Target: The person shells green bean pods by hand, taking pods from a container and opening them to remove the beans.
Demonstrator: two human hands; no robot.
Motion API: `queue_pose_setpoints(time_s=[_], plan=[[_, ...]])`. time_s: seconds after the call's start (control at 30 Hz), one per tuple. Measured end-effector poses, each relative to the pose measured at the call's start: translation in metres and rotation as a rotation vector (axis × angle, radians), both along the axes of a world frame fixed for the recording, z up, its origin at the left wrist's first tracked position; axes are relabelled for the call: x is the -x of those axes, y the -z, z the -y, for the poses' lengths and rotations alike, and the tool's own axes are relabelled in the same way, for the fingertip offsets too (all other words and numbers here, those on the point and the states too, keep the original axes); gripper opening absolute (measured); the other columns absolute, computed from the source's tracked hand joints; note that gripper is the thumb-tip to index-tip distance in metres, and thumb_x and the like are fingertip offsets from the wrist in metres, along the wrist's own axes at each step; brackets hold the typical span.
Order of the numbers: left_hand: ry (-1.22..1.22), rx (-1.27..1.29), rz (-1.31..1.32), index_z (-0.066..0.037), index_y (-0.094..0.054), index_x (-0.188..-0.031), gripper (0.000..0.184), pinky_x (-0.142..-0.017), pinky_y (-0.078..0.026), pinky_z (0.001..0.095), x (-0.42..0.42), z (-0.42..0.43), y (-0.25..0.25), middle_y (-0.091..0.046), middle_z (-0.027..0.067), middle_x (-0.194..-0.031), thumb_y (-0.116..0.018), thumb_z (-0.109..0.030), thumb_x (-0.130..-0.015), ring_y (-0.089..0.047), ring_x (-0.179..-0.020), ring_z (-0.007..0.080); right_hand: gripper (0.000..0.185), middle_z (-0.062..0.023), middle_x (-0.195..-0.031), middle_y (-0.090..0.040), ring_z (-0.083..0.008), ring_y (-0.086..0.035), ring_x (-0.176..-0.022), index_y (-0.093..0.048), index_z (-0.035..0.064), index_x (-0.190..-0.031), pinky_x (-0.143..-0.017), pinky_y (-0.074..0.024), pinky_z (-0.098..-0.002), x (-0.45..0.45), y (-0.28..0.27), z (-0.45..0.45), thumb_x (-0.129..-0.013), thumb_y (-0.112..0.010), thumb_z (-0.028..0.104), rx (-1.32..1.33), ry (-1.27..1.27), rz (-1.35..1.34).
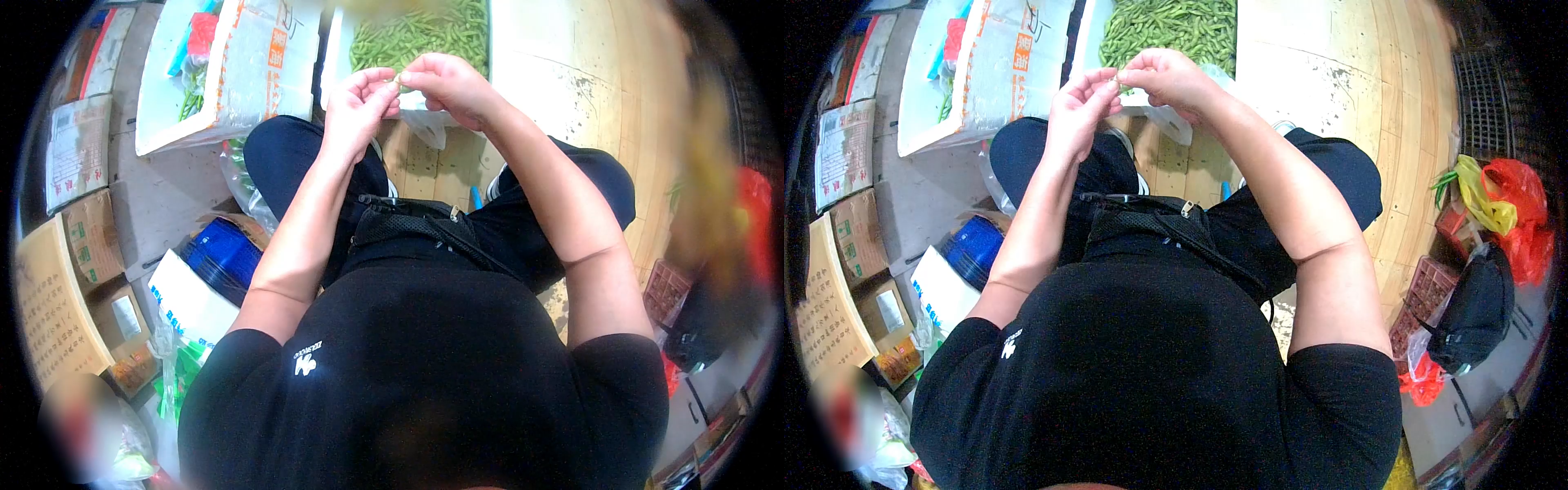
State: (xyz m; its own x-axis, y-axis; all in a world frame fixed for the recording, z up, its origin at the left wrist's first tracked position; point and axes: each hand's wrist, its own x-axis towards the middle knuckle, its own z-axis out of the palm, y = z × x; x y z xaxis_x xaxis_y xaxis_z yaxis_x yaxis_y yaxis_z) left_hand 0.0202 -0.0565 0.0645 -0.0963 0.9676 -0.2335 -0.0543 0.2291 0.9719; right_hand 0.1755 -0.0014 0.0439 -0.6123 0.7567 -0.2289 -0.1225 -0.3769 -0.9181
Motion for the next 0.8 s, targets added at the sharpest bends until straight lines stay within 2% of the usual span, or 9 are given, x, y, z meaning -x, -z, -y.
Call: queue_pose_setpoints(time_s=[0.13,0.4,0.6,0.7,0.8], plan=[[-0.001,-0.048,-0.08,0.004,-0.059,-0.093,0.017,-0.06,-0.048,0.0187,-0.001,0.001,0.002,-0.061,0.0044,-0.074,-0.061,-0.008,-0.081,-0.056,-0.062,0.0072,0.018,0.0048,-0.064,-0.043,-0.0045,-0.034,-0.051,-0.055,0.0047,-0.086,-0.046,-0.0286,-0.0189,-0.002,0.003,0.0,-0.081,-0.06,0.022,0.073,-0.025,-0.058],[-0.043,-0.126,-0.08,0.004,-0.06,-0.093,0.016,-0.058,-0.047,0.0183,-0.005,0.001,0.001,-0.061,0.005,-0.072,-0.061,-0.005,-0.08,-0.057,-0.063,0.0076,0.015,0.0072,-0.06,-0.035,-0.0038,-0.029,-0.05,-0.05,0.0083,-0.078,-0.045,-0.0253,-0.0183,-0.004,-0.001,0.001,-0.084,-0.057,0.02,0.306,-0.026,-0.261],[-0.079,-0.108,0.001,0.005,-0.059,-0.093,0.016,-0.058,-0.048,0.0187,-0.005,0.001,-0.001,-0.061,0.0066,-0.075,-0.06,-0.005,-0.08,-0.058,-0.063,0.009,0.015,0.0057,-0.059,-0.04,-0.0046,-0.031,-0.049,-0.056,0.0066,-0.082,-0.045,-0.0279,-0.0188,-0.001,0.005,0.001,-0.083,-0.058,0.021,0.292,-0.017,-0.315],[-0.085,-0.106,-0.018,0.005,-0.058,-0.092,0.016,-0.058,-0.048,0.0188,-0.004,-0.001,-0.002,-0.061,0.0065,-0.075,-0.06,-0.005,-0.08,-0.057,-0.062,0.009,0.015,0.0047,-0.062,-0.041,-0.0043,-0.035,-0.052,-0.055,0.0061,-0.085,-0.048,-0.0309,-0.0186,0.001,-0.007,0.004,-0.085,-0.054,0.021,0.013,0.064,-0.081],[-0.082,-0.093,-0.05,0.005,-0.057,-0.091,0.016,-0.057,-0.048,0.0191,-0.002,-0.002,0.001,-0.06,0.0058,-0.073,-0.06,-0.007,-0.081,-0.057,-0.061,0.0088,0.019,0.0028,-0.065,-0.046,-0.0051,-0.041,-0.055,-0.056,0.0048,-0.091,-0.05,-0.0357,-0.0193,0.007,0.009,0.002,-0.085,-0.053,0.022,-0.698,0.248,0.185]])
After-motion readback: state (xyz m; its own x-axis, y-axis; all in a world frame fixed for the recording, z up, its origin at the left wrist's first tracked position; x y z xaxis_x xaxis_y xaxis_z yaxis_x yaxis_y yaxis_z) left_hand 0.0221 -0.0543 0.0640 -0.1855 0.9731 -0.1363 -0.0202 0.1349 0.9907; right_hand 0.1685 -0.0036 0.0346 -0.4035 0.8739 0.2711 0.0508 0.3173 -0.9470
